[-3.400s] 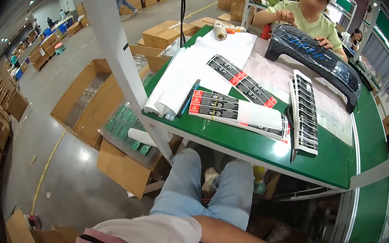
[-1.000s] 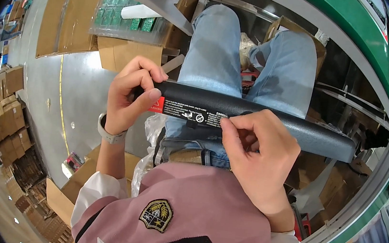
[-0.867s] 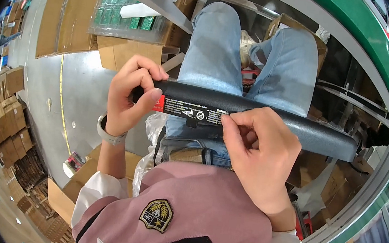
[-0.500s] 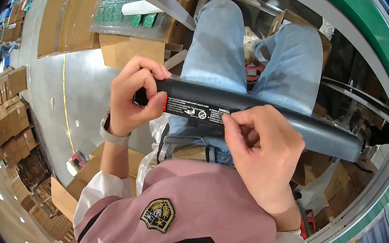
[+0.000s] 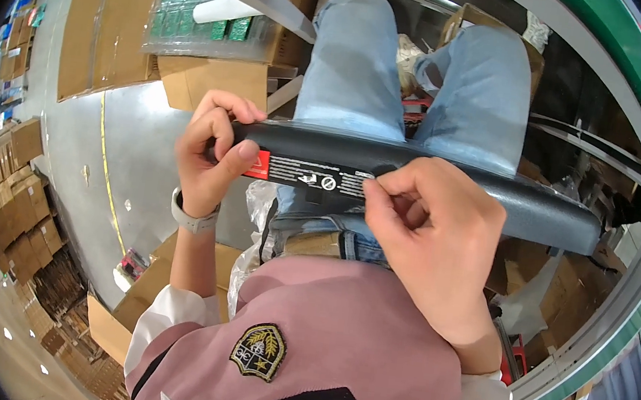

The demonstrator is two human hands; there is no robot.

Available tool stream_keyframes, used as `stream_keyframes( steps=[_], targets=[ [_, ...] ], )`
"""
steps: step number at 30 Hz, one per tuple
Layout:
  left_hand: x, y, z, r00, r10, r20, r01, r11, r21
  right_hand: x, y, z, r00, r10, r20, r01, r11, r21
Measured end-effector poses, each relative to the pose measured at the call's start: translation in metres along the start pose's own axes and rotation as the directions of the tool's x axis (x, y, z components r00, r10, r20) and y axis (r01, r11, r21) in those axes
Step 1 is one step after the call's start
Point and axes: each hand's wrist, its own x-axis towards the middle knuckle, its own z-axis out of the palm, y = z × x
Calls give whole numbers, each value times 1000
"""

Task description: Applying adhesive warning and informational labels to black plastic components on an assembly line.

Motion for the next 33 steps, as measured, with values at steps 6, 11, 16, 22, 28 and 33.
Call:
stream_keyframes(
  steps=[6,11,16,22,28,33],
  targets=[
    [-1,-5,0,999,15,-33,-15,1000,0,0,2,2,999,-37,6,37,999,0],
    [0,-2,2,999,32,-20,-32,999,8,-4,-2,0,999,-39,-26,38,998,-44],
    [-4,-3,1,998,17,-64,-15,999,34,4,-7,-21,992,-88,95,123,859,-497],
    [3,-8,10,995,65,-82,-65,998,3,7,-13,15,773,-496,394,631,548,-549],
    [7,-7,2,992,83,-94,-72,990,121,-10,38,-36,823,-515,241,512,487,-708],
    [6,-6,-2,994,45,-101,-34,994,108,-17,94,-128,792,-599,119,383,335,-861]
  ],
)
